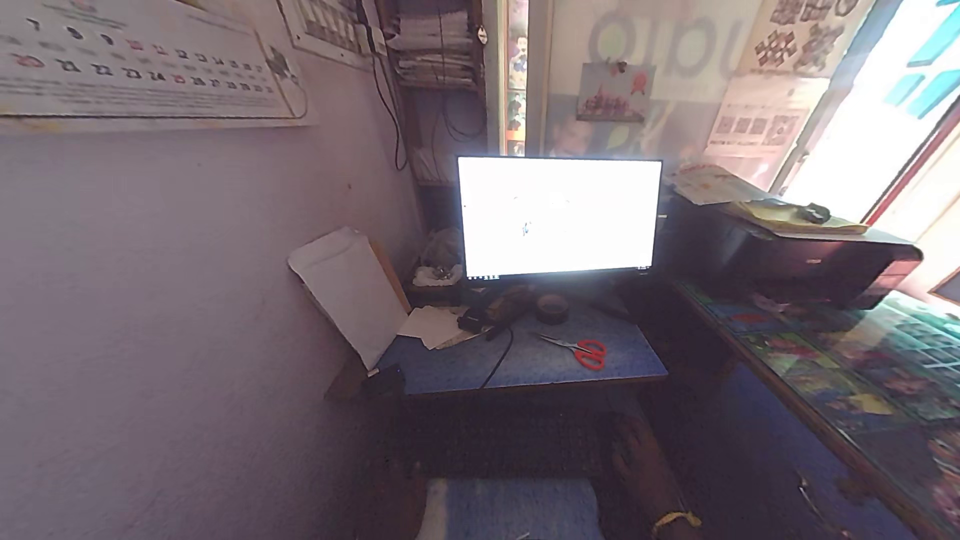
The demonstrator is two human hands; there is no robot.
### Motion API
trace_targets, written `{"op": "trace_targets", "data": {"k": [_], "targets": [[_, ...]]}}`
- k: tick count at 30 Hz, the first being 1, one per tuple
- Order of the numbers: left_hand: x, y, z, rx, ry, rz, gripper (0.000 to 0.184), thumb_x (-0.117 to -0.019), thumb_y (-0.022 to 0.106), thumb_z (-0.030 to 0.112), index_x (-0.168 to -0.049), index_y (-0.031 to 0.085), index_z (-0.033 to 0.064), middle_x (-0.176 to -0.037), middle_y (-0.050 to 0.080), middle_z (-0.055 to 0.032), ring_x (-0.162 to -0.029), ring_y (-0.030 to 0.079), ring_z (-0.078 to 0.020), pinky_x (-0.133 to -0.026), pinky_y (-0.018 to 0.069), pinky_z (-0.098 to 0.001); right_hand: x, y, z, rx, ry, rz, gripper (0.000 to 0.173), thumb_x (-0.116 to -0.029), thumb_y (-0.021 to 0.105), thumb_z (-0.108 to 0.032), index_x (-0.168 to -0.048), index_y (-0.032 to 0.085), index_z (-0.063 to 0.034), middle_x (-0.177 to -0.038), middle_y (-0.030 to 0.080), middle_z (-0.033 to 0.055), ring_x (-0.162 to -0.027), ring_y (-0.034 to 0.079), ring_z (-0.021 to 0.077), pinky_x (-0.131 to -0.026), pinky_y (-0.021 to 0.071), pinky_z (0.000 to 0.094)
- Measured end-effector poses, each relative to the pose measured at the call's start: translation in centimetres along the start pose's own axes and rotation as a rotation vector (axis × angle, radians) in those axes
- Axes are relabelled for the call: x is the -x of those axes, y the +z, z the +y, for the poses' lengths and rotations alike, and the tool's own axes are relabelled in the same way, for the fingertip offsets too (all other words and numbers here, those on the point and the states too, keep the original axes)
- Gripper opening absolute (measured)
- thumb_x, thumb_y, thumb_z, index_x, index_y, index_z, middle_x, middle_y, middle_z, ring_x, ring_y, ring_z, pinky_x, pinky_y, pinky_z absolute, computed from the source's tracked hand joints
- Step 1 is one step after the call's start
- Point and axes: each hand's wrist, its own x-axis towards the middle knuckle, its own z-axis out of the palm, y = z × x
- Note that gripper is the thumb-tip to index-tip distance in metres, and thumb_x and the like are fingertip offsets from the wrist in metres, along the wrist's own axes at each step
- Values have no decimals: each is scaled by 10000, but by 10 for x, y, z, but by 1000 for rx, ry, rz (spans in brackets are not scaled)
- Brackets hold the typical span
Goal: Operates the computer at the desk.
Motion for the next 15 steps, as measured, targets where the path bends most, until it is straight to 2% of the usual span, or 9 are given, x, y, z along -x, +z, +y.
{"op": "trace_targets", "data": {"k": [4,7,11,15], "targets": [[3,-7,4,14,-8,-4,601,-1075,394,429,-1405,535,-53,-1562,403,-290,-1424,445,-438,-1148,386,-566,-1,-6,-4,6,40,-43,496,-945,616,-269,-1415,619,-110,-1457,575,185,-1345,557,372,-1113,466,516],[6,-14,7,53,44,3,633,-1054,452,428,-1464,476,-53,-1598,345,-288,-1480,359,-436,-1194,323,-564,-1,-5,-3,12,44,-46,500,-939,616,-271,-1406,625,-93,-1458,572,193,-1349,552,376,-1116,463,517],[4,-10,3,51,112,28,612,-1047,467,429,-1462,503,-19,-1627,331,-234,-1518,298,-411,-1224,278,-550,-1,-4,-2,40,45,-37,491,-938,610,-280,-1389,638,-87,-1459,567,201,-1349,552,376,-1112,466,515],[2,-11,3,45,123,19,603,-1050,461,416,-1475,492,-11,-1629,328,-233,-1523,290,-411,-1226,274,-549,-1,-6,-3,40,62,-62,496,-949,606,-292,-1400,628,-88,-1484,545,197,-1371,531,371,-1129,450,506]]}}
